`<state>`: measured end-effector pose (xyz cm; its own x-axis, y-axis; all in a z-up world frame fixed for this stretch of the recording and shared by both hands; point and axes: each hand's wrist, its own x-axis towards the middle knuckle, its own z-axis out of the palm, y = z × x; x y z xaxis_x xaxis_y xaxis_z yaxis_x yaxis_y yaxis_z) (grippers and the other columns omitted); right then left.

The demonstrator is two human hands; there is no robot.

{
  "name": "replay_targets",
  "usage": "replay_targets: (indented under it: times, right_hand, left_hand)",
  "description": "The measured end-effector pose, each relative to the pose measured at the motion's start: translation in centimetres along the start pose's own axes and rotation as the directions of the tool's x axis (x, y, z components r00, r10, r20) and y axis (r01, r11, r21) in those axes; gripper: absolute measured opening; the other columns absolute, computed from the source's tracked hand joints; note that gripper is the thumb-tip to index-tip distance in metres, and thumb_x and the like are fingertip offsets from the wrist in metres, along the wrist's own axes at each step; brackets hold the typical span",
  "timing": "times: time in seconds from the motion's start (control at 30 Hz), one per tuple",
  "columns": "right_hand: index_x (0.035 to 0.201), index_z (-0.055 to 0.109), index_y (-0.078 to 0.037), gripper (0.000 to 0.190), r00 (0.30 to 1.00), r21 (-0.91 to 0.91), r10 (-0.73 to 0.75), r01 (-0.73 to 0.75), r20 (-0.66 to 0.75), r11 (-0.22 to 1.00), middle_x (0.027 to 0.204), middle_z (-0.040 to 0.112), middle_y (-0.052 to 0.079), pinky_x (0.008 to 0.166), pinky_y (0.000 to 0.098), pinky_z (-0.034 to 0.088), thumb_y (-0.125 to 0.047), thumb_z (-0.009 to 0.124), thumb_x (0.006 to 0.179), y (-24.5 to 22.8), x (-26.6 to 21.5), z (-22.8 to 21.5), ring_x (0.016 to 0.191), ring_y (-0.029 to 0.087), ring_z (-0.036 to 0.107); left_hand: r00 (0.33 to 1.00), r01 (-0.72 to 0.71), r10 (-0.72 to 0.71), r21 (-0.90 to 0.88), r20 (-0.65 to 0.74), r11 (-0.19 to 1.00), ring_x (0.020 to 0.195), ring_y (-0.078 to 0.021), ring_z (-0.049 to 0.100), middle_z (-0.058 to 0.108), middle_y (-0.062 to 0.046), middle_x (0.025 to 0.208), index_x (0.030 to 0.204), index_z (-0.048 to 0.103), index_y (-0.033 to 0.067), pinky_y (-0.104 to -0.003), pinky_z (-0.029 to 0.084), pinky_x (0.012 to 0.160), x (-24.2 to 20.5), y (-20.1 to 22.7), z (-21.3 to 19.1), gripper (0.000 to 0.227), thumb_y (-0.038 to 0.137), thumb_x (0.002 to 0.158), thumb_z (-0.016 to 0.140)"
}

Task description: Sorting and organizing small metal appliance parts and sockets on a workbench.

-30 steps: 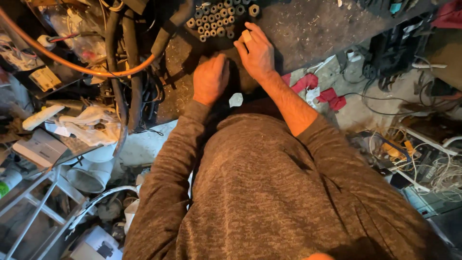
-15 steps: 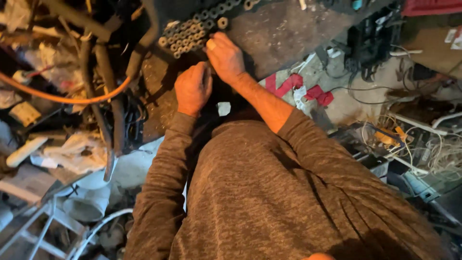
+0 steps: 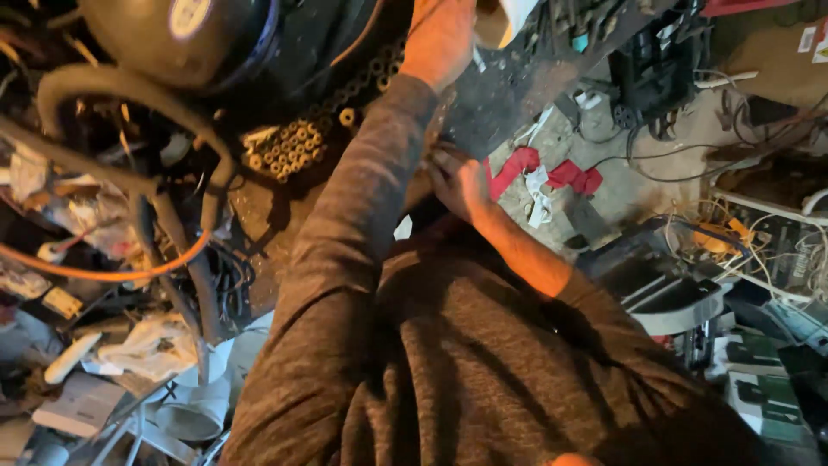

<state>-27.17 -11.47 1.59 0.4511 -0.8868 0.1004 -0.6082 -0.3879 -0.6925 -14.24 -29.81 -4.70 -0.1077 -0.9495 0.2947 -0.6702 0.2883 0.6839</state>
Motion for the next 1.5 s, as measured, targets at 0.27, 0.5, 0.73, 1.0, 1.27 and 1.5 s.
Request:
replay_targets:
  times: [0.27, 0.5, 0.73, 1.0, 1.27, 1.5]
  right_hand:
    - [0.1, 0.067, 0.001, 0.013, 0.997, 0.188, 0.015, -0.001, -0.07, 0.982, 0.104, 0.07, 0.022, 0.083, 0.0441, 0.059, -0.009, 0.073, 0.095, 2.9, 3.0, -2.6, 0.097, 0.042, 0.07]
    - [0.105, 0.069, 0.0, 0.013, 0.998, 0.195, 0.021, -0.033, 0.065, 0.98, 0.101, 0.069, 0.021, 0.079, 0.0453, 0.057, -0.005, 0.071, 0.093, 4.6, 5.3, -3.6, 0.093, 0.042, 0.069]
    - [0.102, 0.07, 0.0, 0.012, 0.997, 0.183, 0.0, -0.013, 0.073, 0.983, 0.102, 0.07, 0.022, 0.077, 0.045, 0.057, -0.009, 0.073, 0.094, 5.4, 6.7, -4.8, 0.089, 0.042, 0.07]
    - [0.107, 0.07, 0.0, 0.014, 0.997, 0.215, 0.047, -0.059, 0.06, 0.975, 0.103, 0.07, 0.023, 0.079, 0.0462, 0.057, -0.009, 0.068, 0.096, 4.8, 6.6, -5.2, 0.093, 0.043, 0.07]
    - [0.112, 0.069, -0.003, 0.021, 0.985, 0.243, 0.116, -0.144, 0.127, 0.959, 0.101, 0.071, 0.022, 0.077, 0.0461, 0.057, -0.007, 0.066, 0.092, 4.2, 5.1, -5.9, 0.093, 0.042, 0.071]
    - [0.1, 0.066, -0.001, 0.011, 0.989, 0.115, 0.146, -0.142, -0.024, 0.983, 0.093, 0.069, 0.024, 0.072, 0.0472, 0.055, -0.011, 0.07, 0.098, 6.8, 4.4, -5.0, 0.087, 0.044, 0.07]
  left_hand:
    - [0.967, -0.186, 0.19, 0.04, -0.169, 0.982, 0.108, -0.0416, 0.054, 0.064, -0.016, 0.113, 0.118, 0.069, 0.0126, -0.052, 0.042, 0.092, 3.1, 1.3, -1.1, 0.037, 0.028, 0.085, 0.074]
    - [0.998, -0.063, 0.066, 0.179, -0.01, 0.982, 0.106, -0.0412, 0.058, 0.069, -0.013, 0.115, 0.118, 0.072, 0.0161, -0.056, 0.041, 0.088, 3.9, 3.3, -0.1, 0.038, 0.035, 0.084, 0.075]
    - [0.998, -0.064, 0.064, 0.074, 0.003, 0.995, 0.098, -0.0427, 0.063, 0.073, -0.012, 0.106, 0.11, 0.073, 0.0164, -0.057, 0.042, 0.083, 3.4, 2.3, -0.6, 0.036, 0.035, 0.079, 0.075]
    - [0.998, -0.024, 0.026, 0.034, -0.064, 0.999, 0.094, -0.0416, 0.064, 0.072, -0.014, 0.101, 0.105, 0.073, 0.0124, -0.055, 0.044, 0.08, 4.7, 3.3, 0.7, 0.034, 0.036, 0.081, 0.074]
    - [0.987, -0.039, 0.037, -0.01, -0.157, 0.999, 0.093, -0.0423, 0.064, 0.073, -0.014, 0.098, 0.103, 0.074, 0.0133, -0.055, 0.048, 0.081, 3.8, 3.0, 1.6, 0.033, 0.038, 0.081, 0.074]
    - [0.993, -0.032, 0.015, -0.15, -0.117, 0.988, 0.085, -0.0411, 0.069, 0.074, -0.014, 0.09, 0.095, 0.075, 0.0129, -0.052, 0.053, 0.074, 3.4, 2.1, 2.8, 0.033, 0.04, 0.078, 0.077]
